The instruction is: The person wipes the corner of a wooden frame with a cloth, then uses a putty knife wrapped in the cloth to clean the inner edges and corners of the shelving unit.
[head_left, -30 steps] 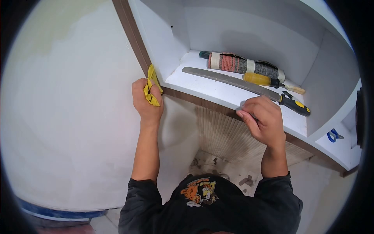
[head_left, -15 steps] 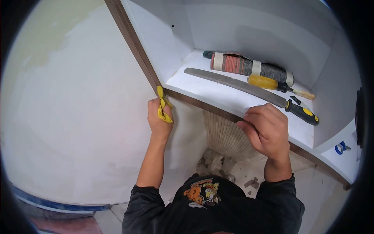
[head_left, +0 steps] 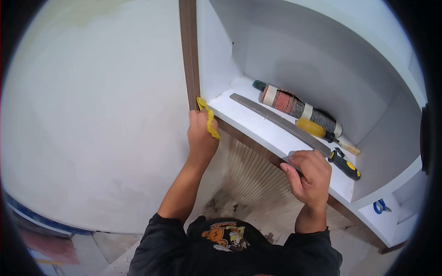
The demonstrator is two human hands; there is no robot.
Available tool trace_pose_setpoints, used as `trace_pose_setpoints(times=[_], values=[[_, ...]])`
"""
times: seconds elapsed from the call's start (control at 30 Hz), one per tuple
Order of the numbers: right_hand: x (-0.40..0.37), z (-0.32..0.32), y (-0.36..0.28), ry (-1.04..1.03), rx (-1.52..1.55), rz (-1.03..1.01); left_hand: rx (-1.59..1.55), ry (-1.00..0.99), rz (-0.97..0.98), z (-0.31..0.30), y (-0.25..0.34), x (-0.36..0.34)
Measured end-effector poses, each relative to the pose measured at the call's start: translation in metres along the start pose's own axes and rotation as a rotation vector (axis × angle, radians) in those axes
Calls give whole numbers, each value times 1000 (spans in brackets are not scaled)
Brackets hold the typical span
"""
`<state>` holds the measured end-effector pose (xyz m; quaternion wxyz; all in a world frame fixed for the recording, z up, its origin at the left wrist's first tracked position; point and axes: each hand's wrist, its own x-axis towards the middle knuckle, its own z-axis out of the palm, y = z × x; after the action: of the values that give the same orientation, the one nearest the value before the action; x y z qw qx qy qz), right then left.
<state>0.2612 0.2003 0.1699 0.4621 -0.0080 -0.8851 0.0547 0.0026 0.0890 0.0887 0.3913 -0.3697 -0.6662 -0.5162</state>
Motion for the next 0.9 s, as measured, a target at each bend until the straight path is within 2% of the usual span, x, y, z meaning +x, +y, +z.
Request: trace_pose_setpoints(times=[0.13,0.27,0.43,0.53,0.6,0.67,0.73,0.8,0.9], values=[[1,4,-2,3,-16,-5,-18,116,59,-4,10,29],[2,4,-4,-4,-29,11,42,53,22,4,7,44],[-2,3,1,22,-5,4,60,-164,-42,7,-6,-22],[-7,0,2,47,49,-11,67,-190,-206,-20,-7,-38],[-13,6,-4,34,152,10,47,-241,-213,-42,5,-46],[-21,24,-21,-6,320,62,0,-258,-210,-58,14,-51],[-16,53,-49,-288,304,108,-88,-251,-195,-62,26,-56],[-16,100,-59,-363,455,104,-151,-340,-236,-68,40,-55],[-8,137,-68,-269,450,86,-144,-436,-244,-74,37,-52]])
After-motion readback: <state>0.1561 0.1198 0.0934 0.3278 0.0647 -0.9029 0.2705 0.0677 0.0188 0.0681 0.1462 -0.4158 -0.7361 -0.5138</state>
